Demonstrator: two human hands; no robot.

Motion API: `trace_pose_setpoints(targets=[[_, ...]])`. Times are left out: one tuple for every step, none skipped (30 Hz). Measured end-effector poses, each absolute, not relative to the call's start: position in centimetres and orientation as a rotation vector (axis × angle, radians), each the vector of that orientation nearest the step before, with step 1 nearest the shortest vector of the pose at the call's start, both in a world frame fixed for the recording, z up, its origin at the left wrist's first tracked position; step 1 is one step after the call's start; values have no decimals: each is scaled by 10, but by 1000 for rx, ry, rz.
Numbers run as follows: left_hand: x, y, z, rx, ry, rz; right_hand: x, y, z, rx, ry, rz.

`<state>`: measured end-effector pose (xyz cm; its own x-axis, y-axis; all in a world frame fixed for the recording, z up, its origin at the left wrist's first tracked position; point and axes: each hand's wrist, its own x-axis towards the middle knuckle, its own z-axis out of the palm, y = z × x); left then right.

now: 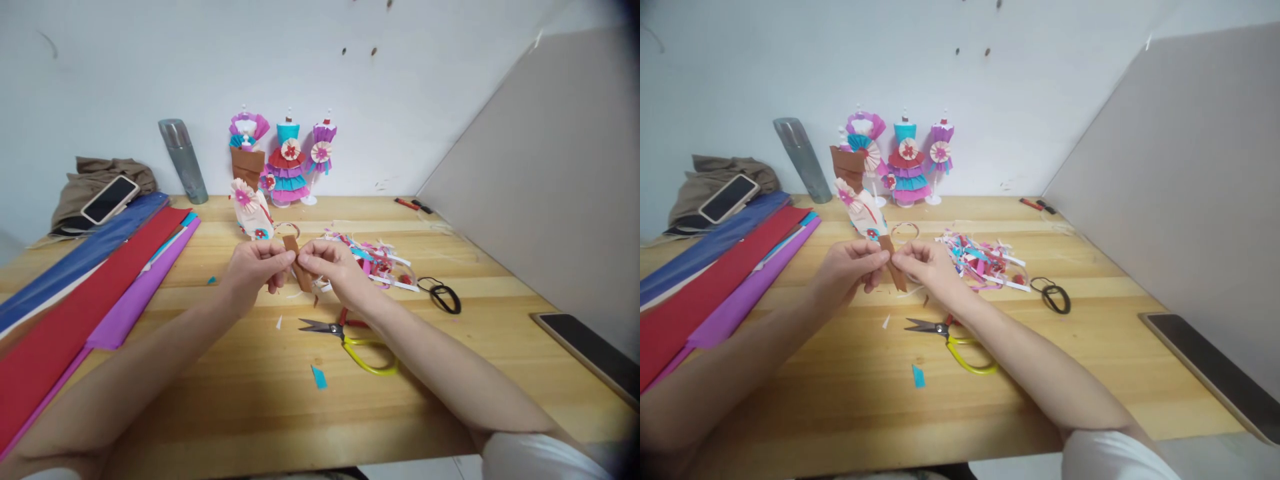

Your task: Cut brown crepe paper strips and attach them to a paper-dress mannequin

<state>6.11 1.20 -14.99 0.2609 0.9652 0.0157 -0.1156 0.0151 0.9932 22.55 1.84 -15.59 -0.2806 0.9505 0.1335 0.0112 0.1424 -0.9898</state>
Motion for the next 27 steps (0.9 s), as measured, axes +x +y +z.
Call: trace_pose_setpoints(targets=[[61,12,-150,1247,938,1055,226,18,-154,-976,-1491,1239],[61,13,-149,1260,953,1040,227,18,-153,-971,-1487,1192],[61,13,-149,1278,976,1023,227,17,-151,-964,-1491,1156],[62,13,-148,1298,1009,1002,228,17,-150,-961,-1502,1134],[63,13,-148,1321,1045,977,228,16,-149,-962,-1515,1126],[64,12,-147,1345,1077,951,228,16,-149,-966,-1527,1130],[65,12,-146,1371,1100,926,229,16,-149,-974,-1534,1139],[66,11,-145,1398,1110,908,229,16,-149,-984,-1537,1152],[67,10,-144,1426,1107,900,228,16,-150,-994,-1532,1166],[68,9,-143,1452,1097,898,228,17,-150,-1001,-1521,1180],[68,8,-142,1476,1086,899,228,18,-151,-1003,-1501,1194],[69,7,-141,1496,1076,898,228,18,-152,-1001,-1475,1206],[69,6,-140,1511,1071,891,228,19,-153,-995,-1445,1221],[69,6,-139,1521,1071,884,228,20,-154,-984,-1411,1236],[69,6,-139,1530,1075,867,229,20,-154,-974,-1377,1249],[69,6,-139,1537,1078,844,229,21,-154,-964,-1344,1261],[68,6,-139,1541,1075,818,230,22,-154,-956,-1312,1275],[68,7,-139,1542,1059,793,230,22,-153,-949,-1280,1289],[67,7,-139,1540,1035,779,231,23,-152,-941,-1248,1303],[66,8,-140,1537,1008,776,231,24,-151,-932,-1217,1319],[65,9,-140,1532,987,788,232,25,-150,-920,-1190,1334],[63,10,-141,1526,980,816,232,25,-149,-902,-1167,1344],[62,11,-142,1523,987,846,233,26,-149,-883,-1151,1346],[61,11,-142,1523,1004,875,233,26,-149,-866,-1143,1340],[61,11,-142,1529,1020,898,233,26,-149,-856,-1144,1325],[60,11,-142,1543,1024,914,233,26,-150,-856,-1155,1301],[61,10,-141,1562,1015,929,233,26,-151,-862,-1174,1274]])
